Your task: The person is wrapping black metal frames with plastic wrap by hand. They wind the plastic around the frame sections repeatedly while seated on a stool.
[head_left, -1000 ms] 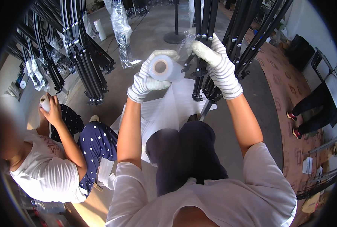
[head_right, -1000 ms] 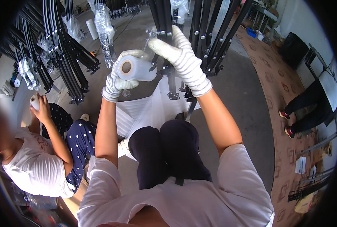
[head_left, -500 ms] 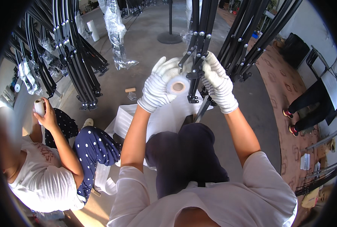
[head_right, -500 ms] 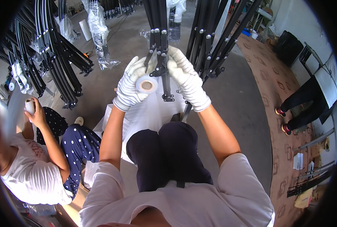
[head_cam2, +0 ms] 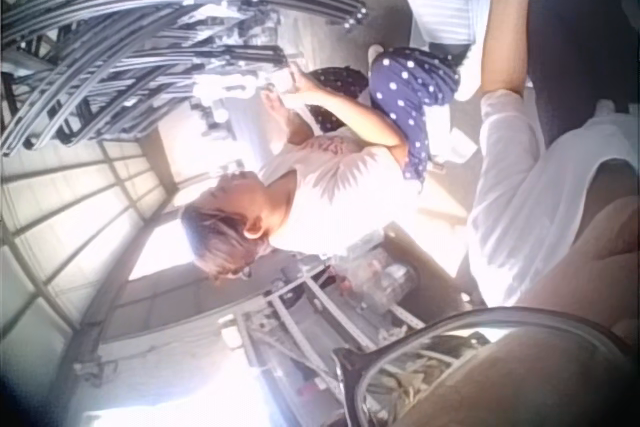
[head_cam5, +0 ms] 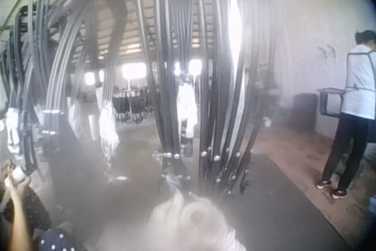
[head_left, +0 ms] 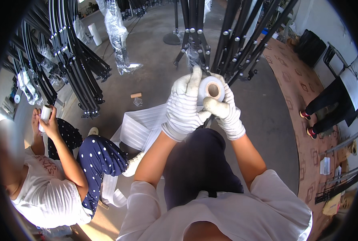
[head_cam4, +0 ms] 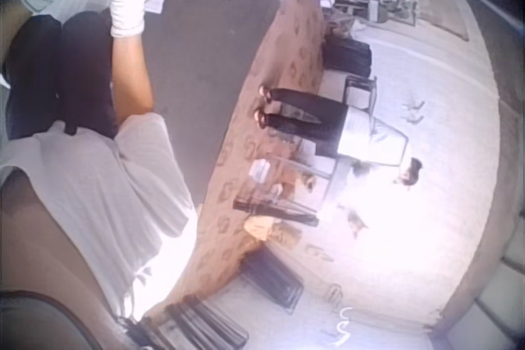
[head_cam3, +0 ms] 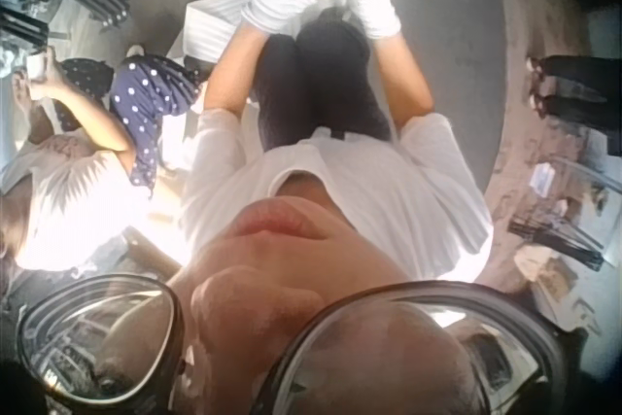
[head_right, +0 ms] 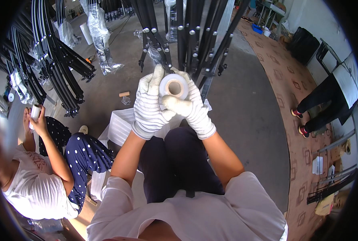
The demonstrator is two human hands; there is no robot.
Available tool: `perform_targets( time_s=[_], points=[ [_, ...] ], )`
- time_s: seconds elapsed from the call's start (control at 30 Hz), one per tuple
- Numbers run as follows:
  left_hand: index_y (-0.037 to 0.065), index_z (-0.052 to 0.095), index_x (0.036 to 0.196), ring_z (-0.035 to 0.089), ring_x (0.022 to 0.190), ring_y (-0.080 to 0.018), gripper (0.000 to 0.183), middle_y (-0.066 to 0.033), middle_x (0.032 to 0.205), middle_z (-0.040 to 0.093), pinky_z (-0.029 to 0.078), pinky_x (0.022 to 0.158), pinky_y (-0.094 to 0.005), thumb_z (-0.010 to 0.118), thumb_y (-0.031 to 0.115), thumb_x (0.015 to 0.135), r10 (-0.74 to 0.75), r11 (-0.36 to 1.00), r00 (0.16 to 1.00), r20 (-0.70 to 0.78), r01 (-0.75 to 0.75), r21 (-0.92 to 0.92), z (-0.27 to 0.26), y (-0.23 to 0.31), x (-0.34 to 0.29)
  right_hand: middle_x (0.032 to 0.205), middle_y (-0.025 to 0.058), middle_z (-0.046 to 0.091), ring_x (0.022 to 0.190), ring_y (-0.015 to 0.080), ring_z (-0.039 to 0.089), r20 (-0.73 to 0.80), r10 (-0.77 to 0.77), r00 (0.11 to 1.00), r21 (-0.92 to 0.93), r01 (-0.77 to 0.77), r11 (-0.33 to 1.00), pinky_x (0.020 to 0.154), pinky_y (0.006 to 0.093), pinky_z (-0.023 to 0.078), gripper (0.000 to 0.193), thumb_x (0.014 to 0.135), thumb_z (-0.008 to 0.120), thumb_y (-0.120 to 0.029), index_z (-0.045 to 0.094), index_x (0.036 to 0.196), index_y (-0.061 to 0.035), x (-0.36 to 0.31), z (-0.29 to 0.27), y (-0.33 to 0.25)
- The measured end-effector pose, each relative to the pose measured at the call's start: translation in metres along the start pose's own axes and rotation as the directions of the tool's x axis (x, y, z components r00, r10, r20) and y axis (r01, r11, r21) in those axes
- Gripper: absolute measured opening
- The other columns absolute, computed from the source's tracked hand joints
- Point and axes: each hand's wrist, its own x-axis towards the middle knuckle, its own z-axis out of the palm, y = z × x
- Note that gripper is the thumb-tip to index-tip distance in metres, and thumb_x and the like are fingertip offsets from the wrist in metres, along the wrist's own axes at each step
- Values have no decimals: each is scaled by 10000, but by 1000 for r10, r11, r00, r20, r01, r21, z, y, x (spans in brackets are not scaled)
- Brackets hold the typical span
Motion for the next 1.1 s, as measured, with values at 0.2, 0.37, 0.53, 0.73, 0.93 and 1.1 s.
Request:
perform_targets(
  time_s=[0.2, 0.37, 0.53, 0.73, 0.93, 1.1],
  points=[
    [23, 335, 1260, 504, 922, -271, 736, -150, 1030, 472, 419, 796, -326, 663, 188, 622, -16, 990, 997, 82, 27, -138, -2, 5, 7, 1070, 14, 483, 981, 119, 464, 37, -106, 994, -112, 109, 988, 852, 279, 390, 817, 521, 773, -119, 340, 1210, -53, 1, -5, 6],
    [27, 376, 1204, 518, 916, -205, 624, -121, 1031, 511, 436, 782, -321, 670, 58, 655, -89, 854, 991, 96, 126, -504, -22, -26, 20, 1025, 9, 512, 947, 112, 488, 63, -139, 988, -7, 140, 990, 837, 296, 405, 760, 509, 806, -188, 398, 1142, -80, 8, -18, 14],
    [-21, 230, 1238, 469, 1016, -282, 950, -198, 1128, 435, 370, 880, -362, 776, 310, 535, -280, 929, 958, -68, 252, -271, 13, -20, 74, 972, 17, 526, 904, 111, 498, 61, -137, 989, -94, 142, 985, 804, 294, 416, 670, 538, 776, -191, 429, 1098, -70, 5, -20, 13],
    [-3, 172, 1276, 478, 998, -360, 851, -227, 1151, 419, 389, 861, -382, 672, 199, 618, -424, 905, 900, -102, 417, -79, 30, -3, 84, 964, 23, 525, 889, 109, 503, -18, -144, 989, -108, 141, 984, 791, 283, 421, 664, 527, 767, -158, 432, 1091, -56, -3, -12, 23],
    [56, 407, 1102, 551, 643, -133, 491, -45, 796, 581, 452, 639, -263, 578, 67, 642, -321, 913, 938, -131, 343, 220, 31, -30, 87, 903, -5, 527, 843, 89, 497, -81, -281, 956, -166, 265, 950, 777, 263, 420, 583, 539, 777, -152, 456, 1021, -83, 13, -28, 43],
    [32, 440, 1087, 561, 763, -152, 457, -97, 902, 576, 458, 679, -267, 575, 57, 652, -409, 911, 903, 130, 413, -2, 0, -52, 97, 885, 9, 550, 834, 99, 513, -90, -195, 977, -31, 193, 981, 773, 271, 428, 547, 544, 771, -167, 473, 995, -81, 17, -40, 39]
  ],
)
